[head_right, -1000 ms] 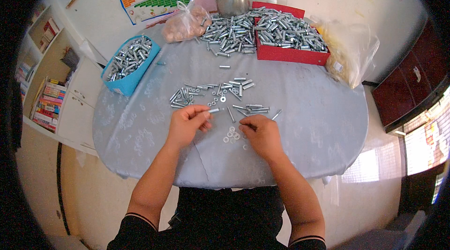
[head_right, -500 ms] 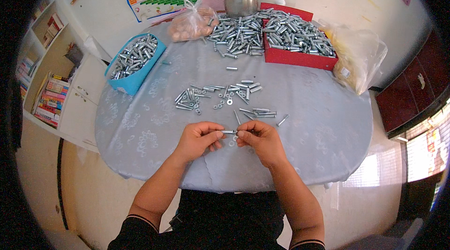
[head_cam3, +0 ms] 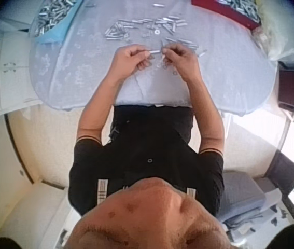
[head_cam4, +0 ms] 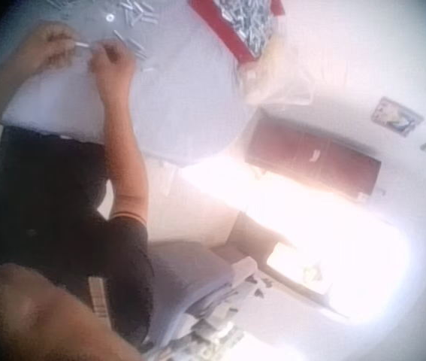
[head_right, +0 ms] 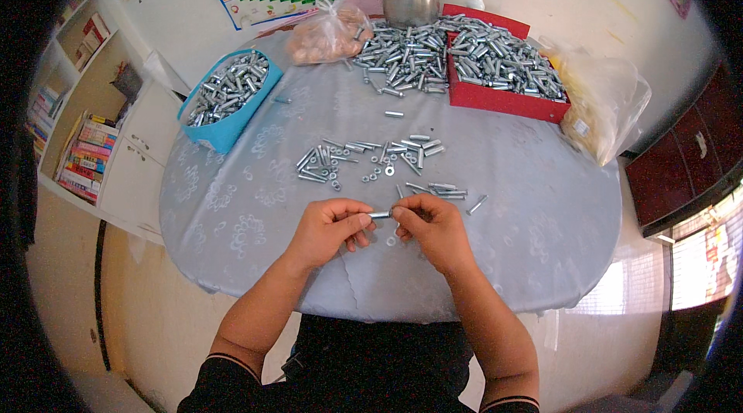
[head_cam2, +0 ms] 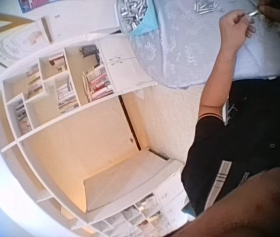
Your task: The person sits at a table and repeatedly picks up metal bolts and white washers. They thread the washers onto the bolts by hand and place the assembled units into a blue container.
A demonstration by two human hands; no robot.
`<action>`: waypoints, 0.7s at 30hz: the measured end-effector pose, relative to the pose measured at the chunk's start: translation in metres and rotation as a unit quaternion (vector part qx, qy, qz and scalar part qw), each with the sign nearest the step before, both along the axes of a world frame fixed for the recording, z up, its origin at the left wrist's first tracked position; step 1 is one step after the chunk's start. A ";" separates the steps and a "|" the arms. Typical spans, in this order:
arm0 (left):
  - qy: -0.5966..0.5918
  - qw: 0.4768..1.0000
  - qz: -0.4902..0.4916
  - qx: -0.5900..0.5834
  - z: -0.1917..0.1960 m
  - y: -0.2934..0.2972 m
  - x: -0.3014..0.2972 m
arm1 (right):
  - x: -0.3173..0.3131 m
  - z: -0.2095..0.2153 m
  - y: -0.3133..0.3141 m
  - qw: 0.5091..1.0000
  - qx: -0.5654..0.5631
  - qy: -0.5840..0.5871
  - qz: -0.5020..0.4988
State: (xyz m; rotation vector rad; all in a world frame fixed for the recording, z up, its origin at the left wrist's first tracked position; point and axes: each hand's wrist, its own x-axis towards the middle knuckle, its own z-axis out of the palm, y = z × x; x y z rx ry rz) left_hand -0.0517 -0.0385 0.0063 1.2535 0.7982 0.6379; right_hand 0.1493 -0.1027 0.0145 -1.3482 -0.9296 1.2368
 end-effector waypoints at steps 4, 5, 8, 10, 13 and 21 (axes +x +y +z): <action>0.012 1.000 0.014 0.015 0.014 0.010 -0.005 | -0.010 0.009 0.010 1.000 0.010 -0.007 0.008; 0.018 0.999 0.014 0.027 0.016 0.016 -0.007 | -0.012 0.011 0.015 1.000 0.014 -0.009 0.008; 0.039 0.997 0.031 0.055 0.024 0.041 -0.020 | -0.017 0.011 0.027 0.999 0.026 -0.036 -0.004; 0.032 0.996 0.061 0.060 0.022 0.060 -0.029 | -0.018 0.005 0.036 0.992 0.058 -0.115 -0.016; 0.028 0.993 0.087 0.074 0.023 0.075 -0.037 | -0.020 -0.007 0.052 0.949 0.133 -0.285 -0.025; 0.006 0.989 0.127 0.070 -0.002 0.089 -0.050 | -0.041 -0.024 0.100 0.851 0.185 -0.492 0.008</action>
